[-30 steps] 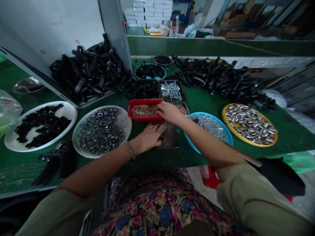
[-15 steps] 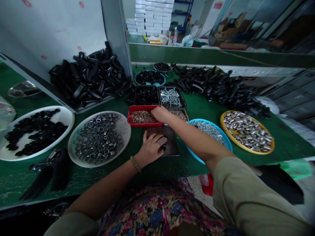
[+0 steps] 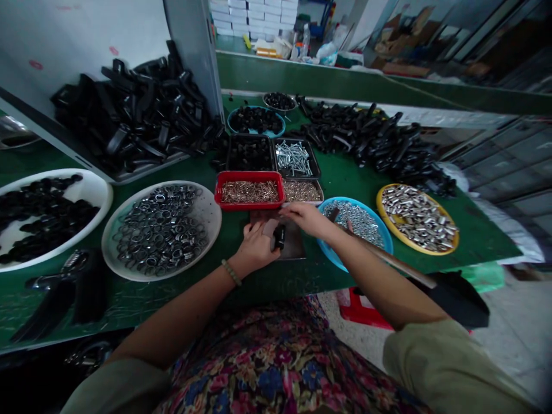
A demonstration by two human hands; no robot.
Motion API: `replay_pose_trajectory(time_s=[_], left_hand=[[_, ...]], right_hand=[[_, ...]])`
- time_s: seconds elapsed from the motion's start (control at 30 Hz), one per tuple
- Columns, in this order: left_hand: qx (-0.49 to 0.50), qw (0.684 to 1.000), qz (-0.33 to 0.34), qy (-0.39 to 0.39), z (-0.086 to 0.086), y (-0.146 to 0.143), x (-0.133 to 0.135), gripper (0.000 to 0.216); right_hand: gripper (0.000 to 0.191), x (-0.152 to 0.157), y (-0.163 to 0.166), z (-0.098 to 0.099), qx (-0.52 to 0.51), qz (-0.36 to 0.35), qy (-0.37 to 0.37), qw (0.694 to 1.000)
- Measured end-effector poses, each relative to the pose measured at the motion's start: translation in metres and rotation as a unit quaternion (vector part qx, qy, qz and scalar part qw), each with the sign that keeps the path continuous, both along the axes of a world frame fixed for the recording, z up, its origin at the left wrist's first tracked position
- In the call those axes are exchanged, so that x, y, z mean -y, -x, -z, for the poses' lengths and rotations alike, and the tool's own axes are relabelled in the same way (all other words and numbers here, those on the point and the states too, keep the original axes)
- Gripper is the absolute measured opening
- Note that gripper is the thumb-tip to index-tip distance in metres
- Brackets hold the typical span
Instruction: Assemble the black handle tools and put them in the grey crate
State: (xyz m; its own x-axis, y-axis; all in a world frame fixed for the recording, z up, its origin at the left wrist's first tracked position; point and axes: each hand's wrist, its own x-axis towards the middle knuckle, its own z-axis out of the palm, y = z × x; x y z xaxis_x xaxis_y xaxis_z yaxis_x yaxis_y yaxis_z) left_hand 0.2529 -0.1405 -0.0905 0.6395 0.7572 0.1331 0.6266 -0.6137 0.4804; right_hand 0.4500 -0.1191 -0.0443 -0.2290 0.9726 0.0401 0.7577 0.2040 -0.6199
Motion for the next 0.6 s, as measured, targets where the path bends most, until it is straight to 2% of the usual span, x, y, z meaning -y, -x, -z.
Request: replay_pose_trajectory(time_s=[0.07, 0.17, 0.3, 0.4, 0.5, 0.57, 0.6], left_hand=[[-0.003, 1.000, -0.001, 0.002, 0.002, 0.000, -0.001, 0.063], [-0.004, 1.000, -0.006, -0.002, 0.003, 0.000, -0.002, 0.064], [-0.003, 1.000, -0.006, 0.002, 0.004, -0.001, -0.001, 0.064], [-0.006, 1.000, -0.006, 0.003, 0.004, -0.002, -0.001, 0.065], [-0.010, 1.000, -0.009, -0.001, 0.003, -0.003, -0.001, 0.067], [-0.008, 1.000, -0.014, -0.004, 0.003, -0.003, 0.000, 0.067], [-0.005, 1.000, -0.015, -0.004, 0.003, -0.002, 0.000, 0.067]], right_hand=[[0.013, 0.019, -0.005, 0.008, -0.013, 0.019, 0.049, 0.999], [0.012, 0.031, -0.003, 0.012, 0.047, 0.031, 0.067, 0.996], [0.018, 0.033, 0.011, 0.005, 0.229, -0.026, 0.023, 0.973], [0.022, 0.034, 0.026, 0.000, 0.313, -0.082, -0.015, 0.946], [0.024, 0.038, 0.029, -0.002, 0.349, -0.132, -0.036, 0.927], [0.028, 0.046, 0.015, -0.003, 0.326, -0.119, -0.051, 0.936], [0.032, 0.052, 0.002, -0.002, 0.316, -0.087, -0.061, 0.943]])
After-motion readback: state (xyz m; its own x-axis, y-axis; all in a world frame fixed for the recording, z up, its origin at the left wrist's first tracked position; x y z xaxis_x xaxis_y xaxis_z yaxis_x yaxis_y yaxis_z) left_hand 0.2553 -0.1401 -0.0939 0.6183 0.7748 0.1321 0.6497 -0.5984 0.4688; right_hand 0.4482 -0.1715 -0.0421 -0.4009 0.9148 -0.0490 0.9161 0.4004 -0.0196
